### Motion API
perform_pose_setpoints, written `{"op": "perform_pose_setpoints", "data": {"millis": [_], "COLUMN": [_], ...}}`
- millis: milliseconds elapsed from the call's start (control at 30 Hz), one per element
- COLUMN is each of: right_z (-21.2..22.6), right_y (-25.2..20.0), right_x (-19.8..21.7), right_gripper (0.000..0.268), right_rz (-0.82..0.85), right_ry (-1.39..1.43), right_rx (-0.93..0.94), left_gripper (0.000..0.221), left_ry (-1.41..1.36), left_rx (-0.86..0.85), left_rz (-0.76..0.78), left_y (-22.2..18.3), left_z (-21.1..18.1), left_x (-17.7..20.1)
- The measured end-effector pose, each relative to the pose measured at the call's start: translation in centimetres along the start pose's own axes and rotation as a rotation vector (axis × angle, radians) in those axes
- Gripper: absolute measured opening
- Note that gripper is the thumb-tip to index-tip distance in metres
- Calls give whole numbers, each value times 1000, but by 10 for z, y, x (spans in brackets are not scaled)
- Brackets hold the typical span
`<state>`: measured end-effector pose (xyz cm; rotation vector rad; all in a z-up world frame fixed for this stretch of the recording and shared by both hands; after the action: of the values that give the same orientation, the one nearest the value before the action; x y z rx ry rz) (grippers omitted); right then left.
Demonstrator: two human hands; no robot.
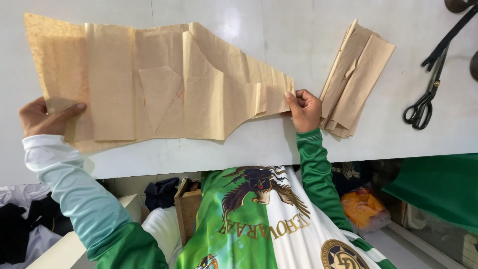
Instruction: Unfolding and arranging paper garment patterns on a cutting table and securing them with weights.
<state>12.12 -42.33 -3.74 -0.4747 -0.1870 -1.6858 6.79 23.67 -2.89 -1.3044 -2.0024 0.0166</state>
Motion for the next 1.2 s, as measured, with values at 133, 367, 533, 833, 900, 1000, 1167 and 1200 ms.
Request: {"op": "perform_pose_setpoints", "data": {"millis": [133,367,533,833,900,1000,1167,1200], "right_z": [-8,15,12,1,4,9,6,7], "right_y": [3,14,25,20,20,23,30,30], "right_x": [0,-16,-21,5,7,8,15,15], "right_gripper": [24,56,51,35,32,24,15,15], "right_rz": [15,77,17,28,44,87,67,66], "right_ry": [38,-654,-724,-371,-362,-299,-214,-214], "right_rx": [-26,66,110,133,148,103,29,27], "left_gripper": [41,42,37,33,34,28,27,27], "left_ry": [-7,39,3,77,83,70,89,90], "left_rx": [4,41,27,23,4,-19,-21,-21], "left_rz": [2,56,71,11,5,-43,-59,-57], "left_y": [-2,3,5,15,20,22,20,22], "left_z": [8,12,22,40,42,35,30,31], "left_x": [1,-11,-6,14,13,16,15,12]}}
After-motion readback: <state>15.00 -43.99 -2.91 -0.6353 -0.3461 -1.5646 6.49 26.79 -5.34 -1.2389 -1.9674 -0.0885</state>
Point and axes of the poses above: each hand's wrist, its own y-axis towards the middle knuckle, its own x-axis out of the back of the hand, z = x × y, the point moved 10 cm from there along y, towards the middle knuckle, and after that the axes turned 5 degrees about -y, right-handed, at the moved point
